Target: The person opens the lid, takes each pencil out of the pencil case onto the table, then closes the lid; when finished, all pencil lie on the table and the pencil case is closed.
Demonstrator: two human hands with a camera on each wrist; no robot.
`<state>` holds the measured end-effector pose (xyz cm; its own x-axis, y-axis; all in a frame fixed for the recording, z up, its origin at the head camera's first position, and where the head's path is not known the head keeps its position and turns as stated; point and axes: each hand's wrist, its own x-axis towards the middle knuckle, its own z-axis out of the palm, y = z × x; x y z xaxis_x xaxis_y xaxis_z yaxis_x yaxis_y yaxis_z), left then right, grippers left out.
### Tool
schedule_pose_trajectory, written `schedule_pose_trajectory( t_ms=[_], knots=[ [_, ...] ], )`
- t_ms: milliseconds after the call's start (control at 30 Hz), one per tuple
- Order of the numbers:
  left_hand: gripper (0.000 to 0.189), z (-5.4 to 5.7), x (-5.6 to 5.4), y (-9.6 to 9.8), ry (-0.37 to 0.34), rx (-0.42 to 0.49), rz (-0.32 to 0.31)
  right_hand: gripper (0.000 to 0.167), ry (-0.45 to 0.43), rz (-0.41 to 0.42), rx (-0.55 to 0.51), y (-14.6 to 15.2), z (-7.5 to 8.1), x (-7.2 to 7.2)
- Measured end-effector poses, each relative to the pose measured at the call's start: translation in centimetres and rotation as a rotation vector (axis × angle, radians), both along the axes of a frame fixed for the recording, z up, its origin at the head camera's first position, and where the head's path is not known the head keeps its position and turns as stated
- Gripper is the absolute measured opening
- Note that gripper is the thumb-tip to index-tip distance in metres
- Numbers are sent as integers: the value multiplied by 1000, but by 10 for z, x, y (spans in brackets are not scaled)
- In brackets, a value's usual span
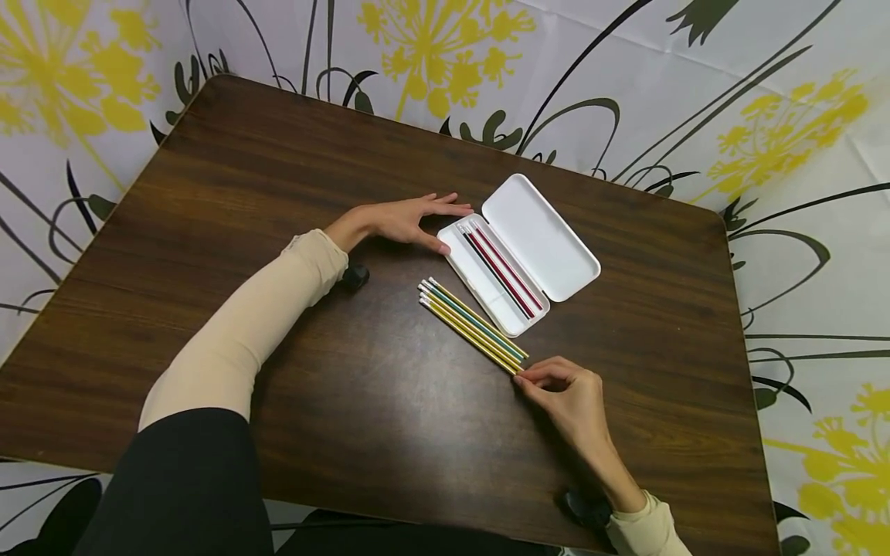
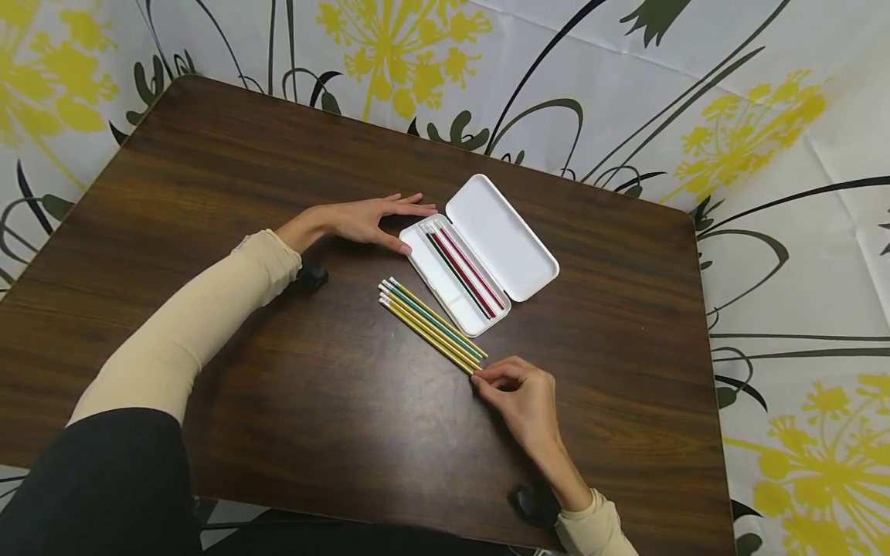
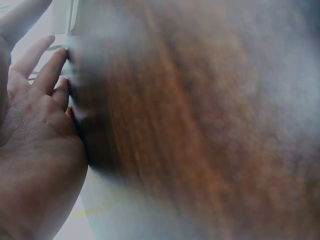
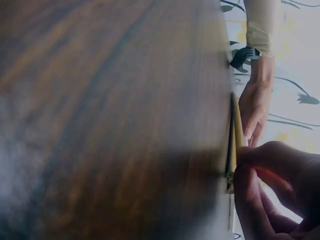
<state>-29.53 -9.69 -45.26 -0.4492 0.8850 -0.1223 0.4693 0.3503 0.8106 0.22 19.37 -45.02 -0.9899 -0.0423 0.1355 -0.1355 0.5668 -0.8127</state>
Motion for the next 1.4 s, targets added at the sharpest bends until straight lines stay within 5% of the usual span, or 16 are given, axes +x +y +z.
schedule_pose_trajectory(
  t_ms=[367,667,867,1033,1400],
  knots=[
    [84,0,-1,0,-5,-46,13,8,-27,-52,37,5,5,-3],
    [83,2,-2,-2,12,-38,13,14,42,-151,-101,-2,41,-27],
    [82,0,0,-1,9,-34,18,14,74,-300,-123,6,17,-55],
    [82,0,1,-1,1,-31,16,14,81,-336,-39,14,2,-74],
    [81,1,1,-2,-17,-41,24,14,44,-334,151,7,3,-82]
  ],
)
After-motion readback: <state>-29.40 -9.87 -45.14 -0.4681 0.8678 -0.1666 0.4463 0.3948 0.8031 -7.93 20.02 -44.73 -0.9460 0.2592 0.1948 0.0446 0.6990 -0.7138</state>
